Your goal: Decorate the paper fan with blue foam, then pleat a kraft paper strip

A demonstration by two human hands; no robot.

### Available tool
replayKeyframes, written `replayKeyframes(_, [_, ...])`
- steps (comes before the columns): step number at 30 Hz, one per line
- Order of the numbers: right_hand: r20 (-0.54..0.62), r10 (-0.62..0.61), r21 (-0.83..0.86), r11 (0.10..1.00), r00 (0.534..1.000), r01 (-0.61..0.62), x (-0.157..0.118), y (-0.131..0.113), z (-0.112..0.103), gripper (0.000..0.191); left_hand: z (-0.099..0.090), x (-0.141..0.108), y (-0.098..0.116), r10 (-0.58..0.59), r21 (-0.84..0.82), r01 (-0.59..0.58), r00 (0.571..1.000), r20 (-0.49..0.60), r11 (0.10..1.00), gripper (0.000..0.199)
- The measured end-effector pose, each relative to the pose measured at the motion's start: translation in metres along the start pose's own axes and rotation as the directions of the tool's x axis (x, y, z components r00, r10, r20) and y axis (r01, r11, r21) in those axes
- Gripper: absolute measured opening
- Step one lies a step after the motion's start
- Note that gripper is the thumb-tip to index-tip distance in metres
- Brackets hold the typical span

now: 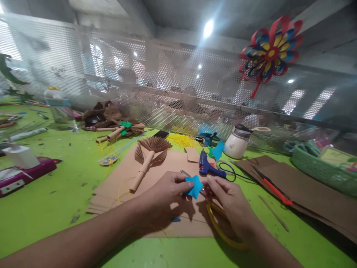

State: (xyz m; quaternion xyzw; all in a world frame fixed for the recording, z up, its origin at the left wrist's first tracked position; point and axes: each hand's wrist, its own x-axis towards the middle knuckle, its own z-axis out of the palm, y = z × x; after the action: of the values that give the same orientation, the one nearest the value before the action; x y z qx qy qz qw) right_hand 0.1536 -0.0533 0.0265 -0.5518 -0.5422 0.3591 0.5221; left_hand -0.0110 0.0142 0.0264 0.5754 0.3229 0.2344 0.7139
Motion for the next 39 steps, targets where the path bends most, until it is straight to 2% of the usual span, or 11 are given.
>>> replayKeyframes(3, [-0.009,0.045,0.047,0.998,0.999,-0.045,-0.002,0.001,0.003,0.041,0.005,-0.001,-0.002,0.015,-0.062,-0.019,0.998,-0.061,0.998,0.021])
replayKeyframes(7, [0.06,0.087,0.061,0.994,0.994,-0.091,-0.003,0.013,0.012,0.032,0.009,0.0,-0.008,0.063,-0.152,-0.074,0.995,-0.076,0.986,0.019])
replayKeyframes(14, [0.078,0.115,0.211,0.969,0.99,-0.13,0.0,0.024,0.011,0.028,-0.007,0.011,-0.012,0.202,-0.045,-0.204,0.978,-0.041,0.978,0.025])
replayKeyframes(18, [0.125,0.129,0.235,0.959,0.984,-0.155,-0.001,0.023,0.01,0.029,-0.008,0.008,-0.016,0.132,-0.041,-0.133,0.99,-0.041,0.99,0.023])
replayKeyframes(21, [0.1,0.134,0.236,0.959,0.986,-0.154,0.0,0.025,0.011,0.031,-0.006,0.007,-0.021,0.062,-0.084,-0.066,0.997,-0.052,0.994,0.02])
replayKeyframes(26, [0.086,0.151,0.194,0.967,0.985,-0.166,0.003,0.028,0.01,0.036,-0.011,0.012,-0.018,0.217,0.087,-0.216,0.976,-0.004,0.973,0.02])
replayKeyframes(28, [0.071,0.156,0.181,0.969,0.985,-0.167,0.005,0.03,0.008,0.036,-0.02,0.014,-0.006,0.273,0.196,-0.258,0.961,-0.051,0.946,0.021])
replayKeyframes(30, [0.08,0.165,0.132,0.976,0.983,-0.174,0.007,0.031,0.006,0.036,-0.033,0.014,0.011,0.367,0.405,-0.278,0.917,-0.159,0.871,0.017])
replayKeyframes(32, [0.088,0.165,0.041,0.985,0.982,-0.169,0.009,0.032,0.005,0.033,-0.049,0.012,0.031,0.415,0.46,-0.263,0.869,-0.269,0.848,0.016])
replayKeyframes(35, [0.078,0.141,-0.089,0.987,0.987,-0.134,0.011,0.027,0.003,0.026,-0.074,0.008,0.055,0.416,0.495,-0.189,0.817,-0.399,0.848,0.023])
replayKeyframes(39, [0.098,0.154,-0.308,0.944,0.983,-0.117,0.016,0.013,0.002,0.018,-0.102,0.001,0.06,0.333,0.587,0.001,0.823,-0.461,0.809,0.025])
